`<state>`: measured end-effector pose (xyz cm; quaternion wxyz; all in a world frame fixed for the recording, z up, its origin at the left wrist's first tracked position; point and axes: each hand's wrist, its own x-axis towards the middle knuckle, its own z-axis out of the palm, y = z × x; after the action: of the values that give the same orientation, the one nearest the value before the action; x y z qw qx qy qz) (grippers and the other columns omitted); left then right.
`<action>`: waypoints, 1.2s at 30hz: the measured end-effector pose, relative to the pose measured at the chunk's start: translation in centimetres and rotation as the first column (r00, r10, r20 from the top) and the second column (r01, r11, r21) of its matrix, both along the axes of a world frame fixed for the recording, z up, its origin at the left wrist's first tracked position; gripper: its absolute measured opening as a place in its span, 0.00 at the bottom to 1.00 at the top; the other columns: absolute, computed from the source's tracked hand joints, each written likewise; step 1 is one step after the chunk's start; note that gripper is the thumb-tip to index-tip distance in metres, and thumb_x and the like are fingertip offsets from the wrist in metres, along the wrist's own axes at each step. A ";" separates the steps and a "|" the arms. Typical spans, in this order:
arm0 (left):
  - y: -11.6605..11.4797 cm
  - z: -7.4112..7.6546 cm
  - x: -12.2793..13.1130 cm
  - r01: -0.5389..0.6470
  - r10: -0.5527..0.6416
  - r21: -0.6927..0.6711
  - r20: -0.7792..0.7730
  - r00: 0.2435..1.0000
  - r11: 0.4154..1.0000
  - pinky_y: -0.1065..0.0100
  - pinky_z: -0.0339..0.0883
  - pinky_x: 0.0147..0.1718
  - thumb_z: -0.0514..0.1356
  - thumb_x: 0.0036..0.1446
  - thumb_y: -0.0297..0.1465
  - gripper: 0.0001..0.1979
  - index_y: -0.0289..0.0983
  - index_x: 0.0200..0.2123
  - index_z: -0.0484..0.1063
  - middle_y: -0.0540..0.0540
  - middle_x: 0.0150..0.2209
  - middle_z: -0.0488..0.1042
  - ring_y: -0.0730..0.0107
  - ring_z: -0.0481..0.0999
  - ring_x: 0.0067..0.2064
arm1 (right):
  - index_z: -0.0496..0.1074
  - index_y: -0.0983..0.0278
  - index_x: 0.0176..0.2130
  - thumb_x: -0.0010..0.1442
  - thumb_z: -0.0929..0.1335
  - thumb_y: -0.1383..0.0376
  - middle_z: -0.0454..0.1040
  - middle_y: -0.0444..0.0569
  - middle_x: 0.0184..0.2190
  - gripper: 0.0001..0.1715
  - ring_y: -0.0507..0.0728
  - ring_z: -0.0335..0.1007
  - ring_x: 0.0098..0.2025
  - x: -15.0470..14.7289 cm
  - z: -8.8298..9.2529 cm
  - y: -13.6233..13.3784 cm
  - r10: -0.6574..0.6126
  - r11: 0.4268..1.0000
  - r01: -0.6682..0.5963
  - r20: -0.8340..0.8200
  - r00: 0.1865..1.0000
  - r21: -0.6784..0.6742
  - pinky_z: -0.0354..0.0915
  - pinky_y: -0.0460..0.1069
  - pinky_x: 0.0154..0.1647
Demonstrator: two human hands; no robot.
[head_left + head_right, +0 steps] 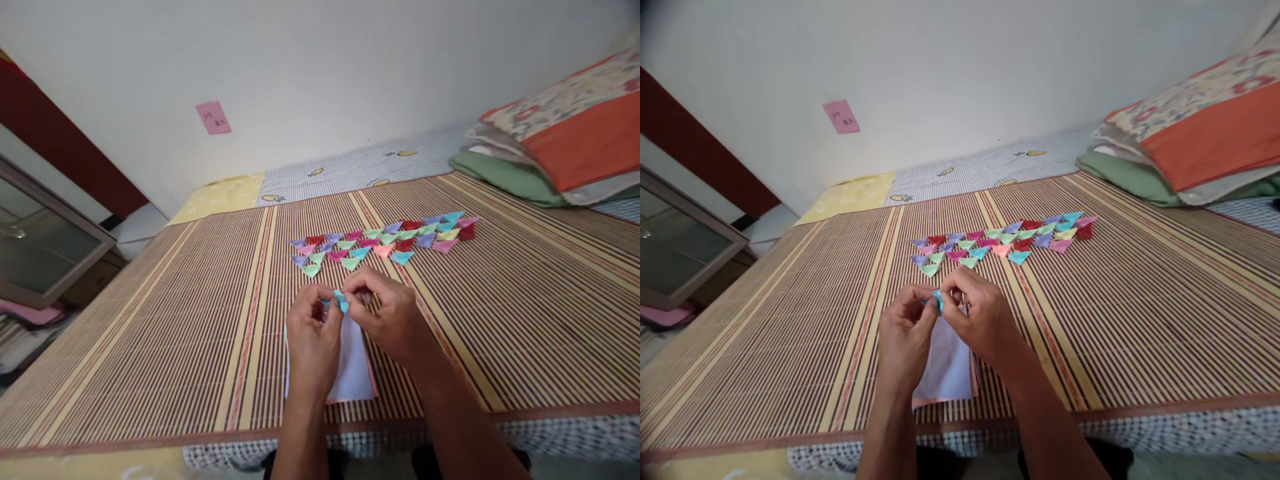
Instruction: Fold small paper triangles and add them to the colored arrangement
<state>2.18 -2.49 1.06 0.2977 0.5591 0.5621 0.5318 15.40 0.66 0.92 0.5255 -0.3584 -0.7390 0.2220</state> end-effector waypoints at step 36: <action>0.5 -1.5 1.0 -0.049 0.080 0.149 -0.211 0.974 0.988 0.68 0.69 0.33 0.57 0.61 0.20 0.08 0.39 0.34 0.72 0.47 0.37 0.71 0.67 0.73 0.37 | 0.68 0.62 0.35 0.59 0.64 0.76 0.75 0.51 0.34 0.09 0.61 0.73 0.39 0.1 -0.5 -0.2 -0.187 0.980 0.200 0.338 0.922 -0.004 0.63 0.53 0.39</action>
<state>3.14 -2.03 -0.42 0.1764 0.6150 0.5696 0.5160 15.54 0.45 0.40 0.4043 -0.4721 -0.7743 0.1187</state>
